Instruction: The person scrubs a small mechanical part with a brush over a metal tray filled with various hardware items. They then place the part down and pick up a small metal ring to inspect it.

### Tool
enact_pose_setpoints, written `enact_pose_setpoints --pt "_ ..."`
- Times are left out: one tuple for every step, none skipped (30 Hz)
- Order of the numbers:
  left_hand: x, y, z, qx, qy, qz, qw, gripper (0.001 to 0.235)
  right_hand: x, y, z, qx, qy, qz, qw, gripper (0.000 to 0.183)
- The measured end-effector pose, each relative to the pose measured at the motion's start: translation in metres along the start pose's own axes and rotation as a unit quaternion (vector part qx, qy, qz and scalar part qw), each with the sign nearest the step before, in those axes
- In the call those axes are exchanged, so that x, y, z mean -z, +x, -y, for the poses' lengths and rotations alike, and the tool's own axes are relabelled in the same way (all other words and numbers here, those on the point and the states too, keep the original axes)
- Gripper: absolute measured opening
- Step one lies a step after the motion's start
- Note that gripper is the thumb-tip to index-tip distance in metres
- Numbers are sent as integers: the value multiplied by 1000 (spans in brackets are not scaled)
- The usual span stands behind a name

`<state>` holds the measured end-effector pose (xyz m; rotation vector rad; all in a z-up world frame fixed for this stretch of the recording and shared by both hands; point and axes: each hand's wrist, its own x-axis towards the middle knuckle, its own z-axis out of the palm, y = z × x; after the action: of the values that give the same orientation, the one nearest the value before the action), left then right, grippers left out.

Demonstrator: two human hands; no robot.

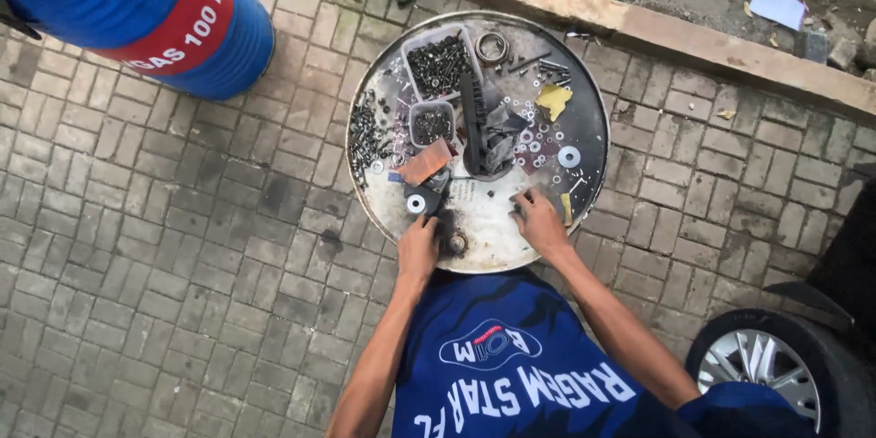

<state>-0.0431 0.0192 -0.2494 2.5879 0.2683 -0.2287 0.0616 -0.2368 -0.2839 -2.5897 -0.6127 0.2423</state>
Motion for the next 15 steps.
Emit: enact_pose_setpoints --pt "5 -1 -8 12 59 -2 998 33 -4 2 -4 -7 6 5 1000 26" --pt "11 -2 -16 25 118 -5 993 41 -9 4 -8 -14 11 9 1000 19" --pt "5 -3 -22 23 117 -7 993 41 -12 3 -12 -13 9 8 1000 19" --pt "-1 -3 -28 1 94 4 996 38 -15 3 -16 -40 63 -21 997 18" --pt "-6 -4 -34 -19 71 14 997 36 -18 4 -19 -64 117 -48 990 17" --pt "-19 10 -39 -18 69 11 997 36 -19 4 -21 -60 115 -48 990 17" --pt "-30 21 -41 -56 43 2 998 27 -22 3 -20 -114 153 -63 980 21" --pt "-42 32 -43 -93 16 -7 995 19 -26 1 -19 -167 191 -79 964 25" --pt "-45 49 -46 -93 16 -6 996 19 -28 1 -18 -168 191 -78 964 25" --pt "-49 66 -49 -130 17 13 991 25 -29 0 -17 -208 280 -78 934 25" --pt "-55 84 -55 -169 15 33 985 32 -29 -1 -18 -246 365 -79 895 24" --pt "-71 97 -50 -170 13 35 985 32 -27 -2 -15 -248 363 -79 895 24" --pt "-88 107 -44 -183 37 41 982 27 -26 -4 -12 -253 374 -79 889 24" --pt "-105 117 -39 -196 60 48 978 23 -25 -6 -8 -258 385 -78 883 23" --pt "-109 118 -35 -196 60 48 978 23 -19 -6 -2 -258 385 -78 883 23"
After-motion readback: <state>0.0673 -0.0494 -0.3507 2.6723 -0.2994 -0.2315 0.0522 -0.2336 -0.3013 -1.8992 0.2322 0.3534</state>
